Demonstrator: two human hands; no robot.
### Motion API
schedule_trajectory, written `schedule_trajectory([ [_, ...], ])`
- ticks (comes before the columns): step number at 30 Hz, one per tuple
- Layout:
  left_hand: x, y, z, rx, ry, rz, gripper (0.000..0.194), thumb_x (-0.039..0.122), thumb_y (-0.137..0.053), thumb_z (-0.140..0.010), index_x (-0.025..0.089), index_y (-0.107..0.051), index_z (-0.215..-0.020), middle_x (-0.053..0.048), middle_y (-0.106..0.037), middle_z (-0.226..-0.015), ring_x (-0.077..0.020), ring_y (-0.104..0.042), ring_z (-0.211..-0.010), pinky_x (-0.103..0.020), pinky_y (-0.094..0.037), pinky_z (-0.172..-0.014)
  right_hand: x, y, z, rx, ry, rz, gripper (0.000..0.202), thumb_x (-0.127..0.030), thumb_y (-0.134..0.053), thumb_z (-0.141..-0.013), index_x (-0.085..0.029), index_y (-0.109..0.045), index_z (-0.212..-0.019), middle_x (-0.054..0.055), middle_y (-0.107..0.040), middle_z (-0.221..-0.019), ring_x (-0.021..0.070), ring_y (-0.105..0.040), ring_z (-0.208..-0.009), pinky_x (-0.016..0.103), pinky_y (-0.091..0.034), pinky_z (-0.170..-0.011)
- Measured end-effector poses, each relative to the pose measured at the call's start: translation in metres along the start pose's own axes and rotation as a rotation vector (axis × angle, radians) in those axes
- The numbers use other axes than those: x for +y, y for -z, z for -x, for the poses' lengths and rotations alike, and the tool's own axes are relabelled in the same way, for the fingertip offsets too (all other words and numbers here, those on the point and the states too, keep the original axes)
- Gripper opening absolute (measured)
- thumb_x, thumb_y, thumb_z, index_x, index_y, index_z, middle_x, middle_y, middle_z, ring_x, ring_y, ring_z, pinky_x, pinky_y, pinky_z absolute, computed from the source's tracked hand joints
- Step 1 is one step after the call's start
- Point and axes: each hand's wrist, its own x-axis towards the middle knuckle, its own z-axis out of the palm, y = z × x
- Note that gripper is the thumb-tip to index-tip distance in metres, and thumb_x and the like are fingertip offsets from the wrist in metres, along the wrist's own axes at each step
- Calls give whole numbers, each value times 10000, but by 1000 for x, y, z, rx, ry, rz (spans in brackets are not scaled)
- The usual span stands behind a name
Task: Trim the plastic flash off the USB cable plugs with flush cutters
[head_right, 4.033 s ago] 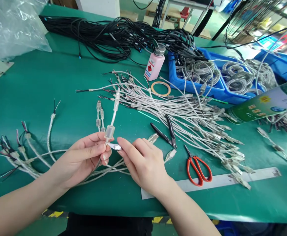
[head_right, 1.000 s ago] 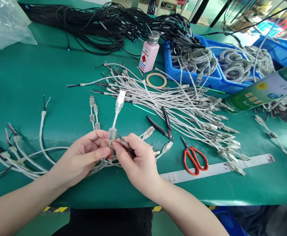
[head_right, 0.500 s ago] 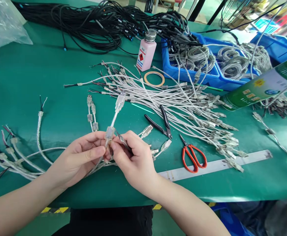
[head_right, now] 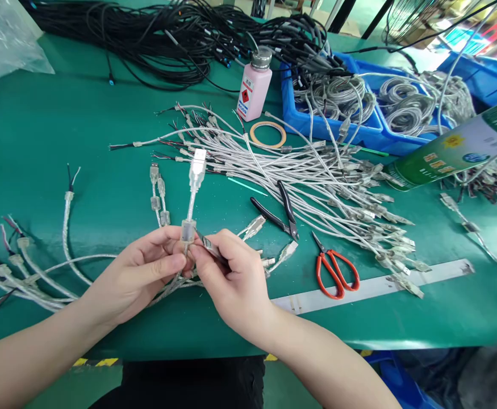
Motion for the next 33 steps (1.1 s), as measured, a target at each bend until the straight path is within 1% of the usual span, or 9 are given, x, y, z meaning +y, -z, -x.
schedule_trajectory([
  [3, -3, 1, 0, -45, -1, 10, 238, 213, -800, -774, 188, -707, -991, 11, -606, -695, -124, -604, -679, -238, -499, -690, 1, -1, 0, 4, 33, 11, 164, -206, -559, -910, -185, -561, -747, -11, -551, -657, 107, -502, -566, 249, -413, -518],
  [8, -4, 1, 0, -84, 13, 50, 248, 208, -796, -785, 215, -721, -1021, -1, -641, -706, -121, -606, -685, -225, -496, -685, 1, -2, 0, 24, 74, -8, 164, -168, -540, -896, -192, -519, -735, -8, -537, -666, 115, -525, -586, 258, -430, -535],
  [15, -1, 0, 1, -110, 28, 100, 247, 188, -775, -806, 235, -745, -1047, -28, -693, -775, -121, -629, -700, -221, -513, -705, 0, -1, 0, 32, 66, -2, 171, -171, -545, -897, -192, -519, -729, -11, -541, -663, 112, -523, -578, 254, -416, -528],
  [20, 2, 2, 2, -150, 17, 119, 257, 180, -742, -839, 240, -741, -1089, -13, -678, -719, -107, -644, -696, -183, -516, -707, 1, 3, -1, 86, 108, 38, 151, -141, -521, -918, -184, -558, -778, -2, -560, -713, 110, -516, -618, 247, -413, -557],
  [23, 2, 4, 2, -172, 2, 148, 261, 187, -705, -874, 241, -724, -1128, -15, -684, -725, -100, -651, -715, -169, -518, -720, 3, 6, -1, 40, 139, 42, 137, -209, -484, -978, -177, -605, -924, 4, -573, -768, 114, -538, -670, 241, -433, -598],
  [26, 2, 6, 2, -197, -14, 191, 268, 186, -691, -885, 230, -714, -1149, -20, -696, -748, -101, -659, -713, -172, -531, -716, 5, 9, -1, -71, 201, 82, 211, -278, -432, -1022, -172, -605, -1079, 7, -581, -800, 120, -563, -706, 243, -451, -642],
  [29, 2, 7, 3, -216, -14, 239, 285, 171, -685, -889, 217, -711, -1170, -14, -698, -738, -100, -666, -707, -171, -543, -708, 6, 10, -2, -139, 310, 212, 232, -274, -424, -1029, -152, -603, -1112, 36, -636, -849, 144, -587, -748, 267, -455, -678],
  [31, 3, 6, 4, -228, -14, 264, 290, 165, -680, -894, 211, -713, -1178, -10, -698, -721, -95, -667, -699, -166, -546, -705, 7, 10, -3, -145, 370, 298, 243, -270, -441, -1023, -124, -612, -1115, 52, -647, -836, 157, -583, -743, 277, -447, -664],
  [33, 4, 6, 4, -237, -16, 271, 294, 169, -684, -893, 212, -715, -1182, -14, -702, -719, -96, -668, -699, -166, -547, -709, 7, 9, -5, -140, 396, 351, 255, -268, -458, -1018, -99, -627, -1107, 48, -626, -779, 154, -566, -699, 273, -431, -624],
])
